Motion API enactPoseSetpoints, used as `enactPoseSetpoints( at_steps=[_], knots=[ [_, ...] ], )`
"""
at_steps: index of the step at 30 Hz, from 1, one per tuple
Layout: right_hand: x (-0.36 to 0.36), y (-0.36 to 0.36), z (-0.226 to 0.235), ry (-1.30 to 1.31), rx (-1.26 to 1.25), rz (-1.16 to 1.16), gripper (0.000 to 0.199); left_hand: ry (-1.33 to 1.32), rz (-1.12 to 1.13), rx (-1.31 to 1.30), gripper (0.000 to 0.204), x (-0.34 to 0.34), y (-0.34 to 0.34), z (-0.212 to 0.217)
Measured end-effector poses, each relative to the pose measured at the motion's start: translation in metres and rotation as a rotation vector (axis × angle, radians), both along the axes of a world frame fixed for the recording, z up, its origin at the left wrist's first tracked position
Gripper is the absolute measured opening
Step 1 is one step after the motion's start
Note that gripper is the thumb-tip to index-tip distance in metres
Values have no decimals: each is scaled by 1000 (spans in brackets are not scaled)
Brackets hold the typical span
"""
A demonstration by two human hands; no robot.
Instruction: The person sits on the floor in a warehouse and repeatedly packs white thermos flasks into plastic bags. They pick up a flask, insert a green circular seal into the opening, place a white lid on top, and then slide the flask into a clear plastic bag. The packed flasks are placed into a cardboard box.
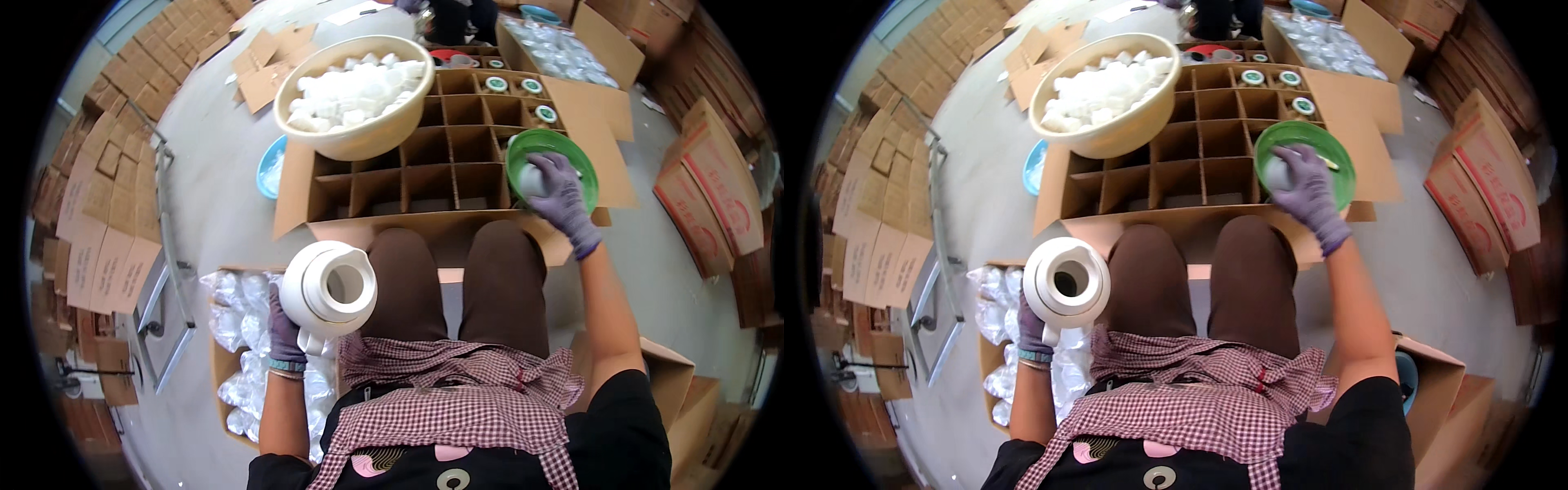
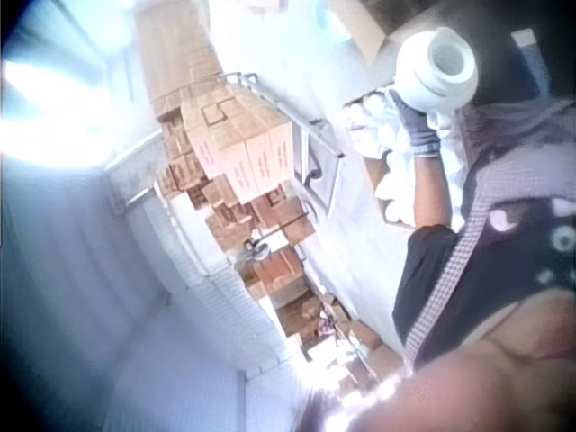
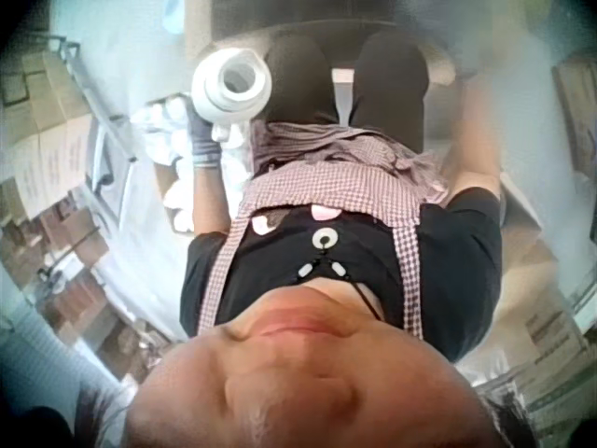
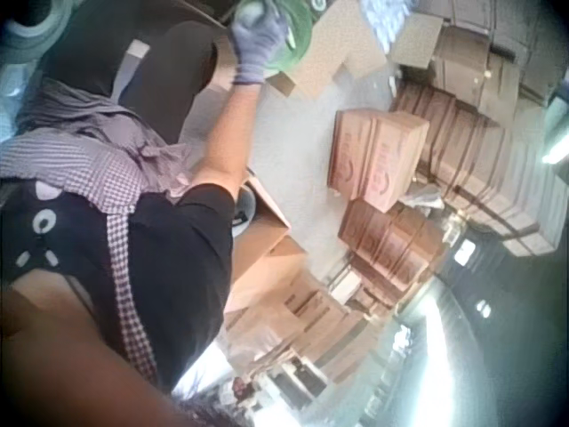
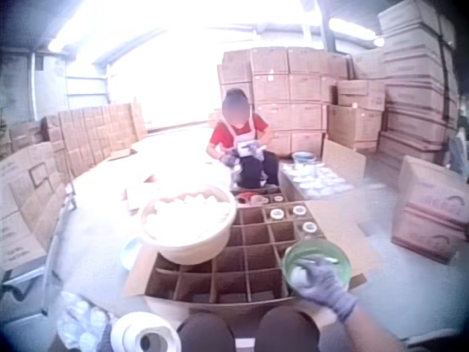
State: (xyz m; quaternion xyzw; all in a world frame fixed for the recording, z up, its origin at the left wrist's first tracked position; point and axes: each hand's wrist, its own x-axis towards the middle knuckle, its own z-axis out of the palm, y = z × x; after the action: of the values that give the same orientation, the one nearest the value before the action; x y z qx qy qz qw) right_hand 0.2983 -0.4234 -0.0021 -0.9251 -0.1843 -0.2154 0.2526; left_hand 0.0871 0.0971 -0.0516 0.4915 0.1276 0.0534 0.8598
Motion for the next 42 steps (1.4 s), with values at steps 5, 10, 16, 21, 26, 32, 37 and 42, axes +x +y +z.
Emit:
enactPoseSetpoints(
  at_steps=[5,10,16,21,26,32,37,42],
  knots=[
    [-3,28,-12,-215,-111,-103,69,-203,25,915,37,-21,1,2],
    [-149,144,110,410,631,484,97,-86,130,364,55,-15,-54,40],
    [-173,153,121,42,712,603,97,-197,96,1229,53,-45,-83,80],
    [-177,133,136,5,706,870,76,-270,59,498,56,-62,-50,88],
    [-193,141,135,-70,712,1002,65,-386,-180,-93,77,-63,-71,128],
    [-216,147,142,-168,627,949,64,-320,28,-4,80,-70,-43,97],
    [-212,137,116,243,828,650,53,-396,90,194,80,-59,-53,105],
    [-204,125,95,1230,1326,648,57,-315,242,760,83,-74,-40,88]
  ],
)
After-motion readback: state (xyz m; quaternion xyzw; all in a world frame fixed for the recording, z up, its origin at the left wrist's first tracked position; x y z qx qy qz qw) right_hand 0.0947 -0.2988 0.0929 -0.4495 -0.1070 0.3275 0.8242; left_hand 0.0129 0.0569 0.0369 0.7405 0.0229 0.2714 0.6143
